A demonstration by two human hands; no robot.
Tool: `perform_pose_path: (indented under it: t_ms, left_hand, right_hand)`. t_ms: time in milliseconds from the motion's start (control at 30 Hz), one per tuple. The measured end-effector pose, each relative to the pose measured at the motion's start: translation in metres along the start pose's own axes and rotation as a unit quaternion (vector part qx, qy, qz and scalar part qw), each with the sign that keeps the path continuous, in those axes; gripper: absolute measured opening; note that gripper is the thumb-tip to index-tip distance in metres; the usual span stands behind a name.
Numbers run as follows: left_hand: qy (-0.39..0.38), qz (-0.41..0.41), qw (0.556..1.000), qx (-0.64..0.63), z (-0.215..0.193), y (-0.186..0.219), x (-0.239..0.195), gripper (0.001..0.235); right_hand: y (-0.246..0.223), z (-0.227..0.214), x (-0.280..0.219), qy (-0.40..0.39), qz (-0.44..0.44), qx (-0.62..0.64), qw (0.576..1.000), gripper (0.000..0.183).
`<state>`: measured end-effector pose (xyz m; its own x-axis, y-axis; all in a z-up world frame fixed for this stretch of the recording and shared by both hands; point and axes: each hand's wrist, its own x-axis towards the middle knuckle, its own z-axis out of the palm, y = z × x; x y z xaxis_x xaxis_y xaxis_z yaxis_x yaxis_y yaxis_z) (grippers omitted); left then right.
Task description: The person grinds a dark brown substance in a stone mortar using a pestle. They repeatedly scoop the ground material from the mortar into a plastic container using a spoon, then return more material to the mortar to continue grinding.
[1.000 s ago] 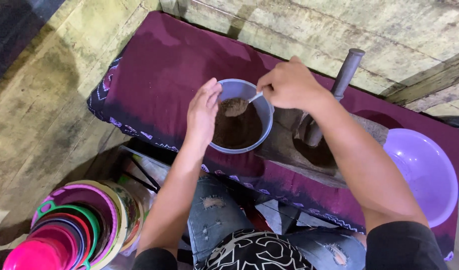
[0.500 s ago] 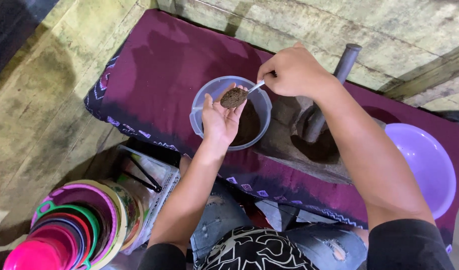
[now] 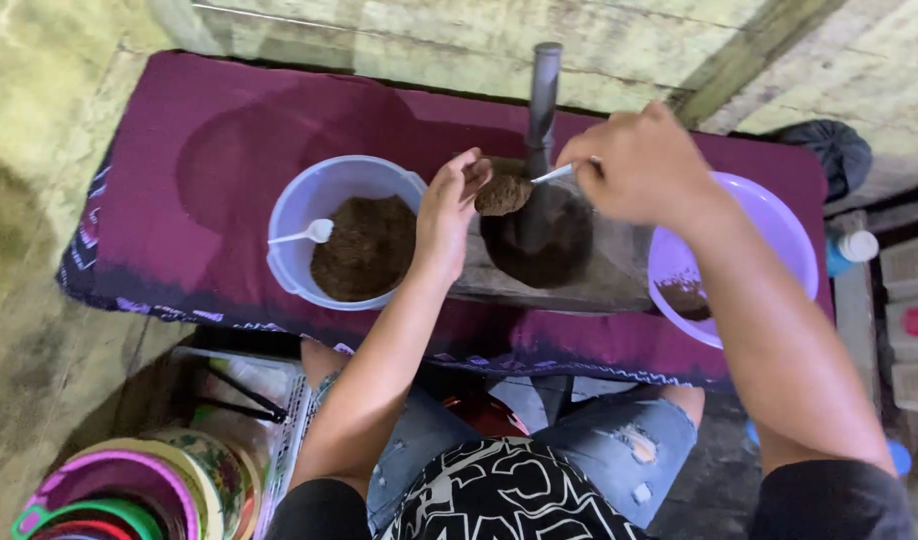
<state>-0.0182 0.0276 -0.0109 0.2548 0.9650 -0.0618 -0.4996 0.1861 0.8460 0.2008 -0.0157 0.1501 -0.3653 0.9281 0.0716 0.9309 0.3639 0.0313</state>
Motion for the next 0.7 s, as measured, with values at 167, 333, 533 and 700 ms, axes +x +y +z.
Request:
perform_pose_path:
  t_ms: [167, 333, 533, 700]
  left_hand:
    - [0.014, 0.078, 0.981, 0.180, -0.001, -0.013, -0.010, 0.043]
    - [-0.009, 0.101, 0.972, 0.212, 0.008, 0.000, -0.021, 0.041]
    - [-0.022, 0.143, 0.939, 0.313, 0.016, 0.008, -0.026, 0.038]
    - [-0.023, 0.151, 0.938, 0.311, 0.021, 0.013, -0.029, 0.035]
  right_hand:
    - [-0.003, 0.100, -0.056, 0.172, -0.033, -0.126, 0.976, 0.031]
    - [0.001, 0.121, -0.082, 0.212, -0.008, -0.087, 0.973, 0.047]
    - [-0.011, 0.109, -0.086, 0.142, -0.071, 0.047, 0.986, 0.034]
    - [0.019, 0.071, -0.107, 0.111, -0.025, 0.013, 0.993, 0.031]
